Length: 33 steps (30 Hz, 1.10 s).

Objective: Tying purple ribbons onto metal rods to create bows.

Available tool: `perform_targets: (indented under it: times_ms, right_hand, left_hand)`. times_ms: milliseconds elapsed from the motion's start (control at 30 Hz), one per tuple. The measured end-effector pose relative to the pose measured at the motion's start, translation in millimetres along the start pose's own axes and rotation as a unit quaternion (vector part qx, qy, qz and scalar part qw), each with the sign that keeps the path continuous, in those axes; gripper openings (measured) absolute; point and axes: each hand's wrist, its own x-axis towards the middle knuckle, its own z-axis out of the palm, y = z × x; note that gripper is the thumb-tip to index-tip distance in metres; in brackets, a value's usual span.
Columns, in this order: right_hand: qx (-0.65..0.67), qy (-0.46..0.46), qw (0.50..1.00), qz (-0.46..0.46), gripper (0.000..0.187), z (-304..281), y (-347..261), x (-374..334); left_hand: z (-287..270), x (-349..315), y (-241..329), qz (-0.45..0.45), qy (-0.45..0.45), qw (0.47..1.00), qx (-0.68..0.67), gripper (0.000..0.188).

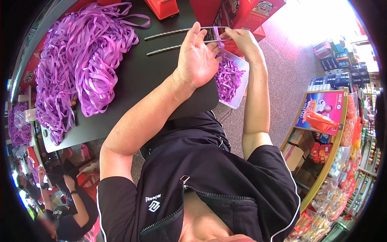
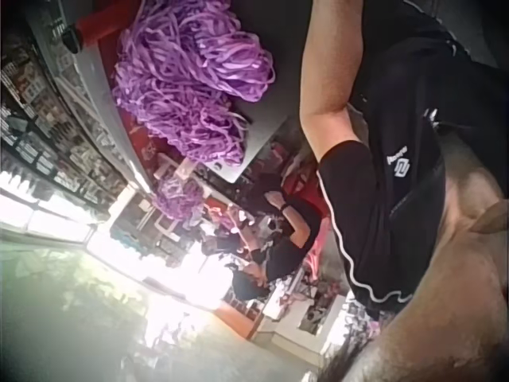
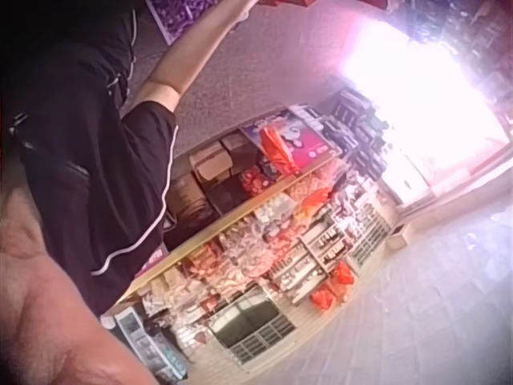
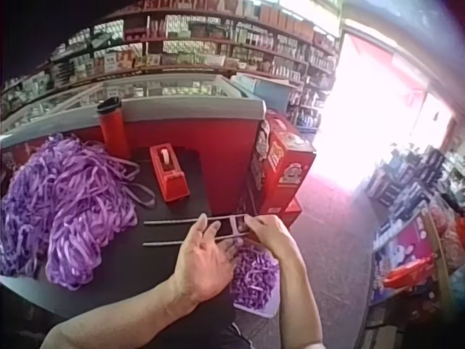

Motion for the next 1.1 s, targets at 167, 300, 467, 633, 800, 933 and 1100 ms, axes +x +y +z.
perform_targets:
  times_ms: [167, 300, 467, 633, 800, 933, 1100]
  right_hand:
    - [0.074, -0.011, 0.997, 0.01, 0.041, 8.6, 3.3, -0.3]
    - [0.284, -0.087, 0.952, 0.069, 0.027, 12.4, 16.5, 11.9]
    - [0.303, -0.124, 0.941, 0.089, 0.031, 8.6, 10.7, 7.8]
    - [0.415, -0.142, 0.89, 0.126, 0.042, -0.4, 7.7, 13.8]
    - [0.414, -0.169, 0.891, 0.075, 0.035, 9.6, -1.2, 21.9]
    - [0.436, -0.14, 0.885, 0.084, 0.028, 13.5, 5.0, 27.7]
    - [0.43, -0.132, 0.888, 0.09, 0.028, 8.6, 7.7, 30.6]
  left_hand:
    - [-2.2, 3.0, -0.4, -0.003, 0.002, 1.0, -0.008, 0.06]
    - [0.7, 2.4, 1.1, -0.005, -0.004, 1.0, 0.015, 0.072]
    - [10.2, -3.1, 19.2, -0.058, -0.021, 0.99, 0.125, 0.079]
    - [26.9, -20.3, 38.3, -0.009, -0.019, 0.842, 0.538, 0.06]
    - [-7.1, -15.3, 42.4, 0.196, 0.019, 0.24, 0.951, 0.064]
    - [-30.5, -7.9, 43.5, 0.2, 0.038, 0.202, 0.958, 0.071]
    - [-32.2, -5.8, 42.0, 0.205, 0.038, 0.204, 0.957, 0.07]
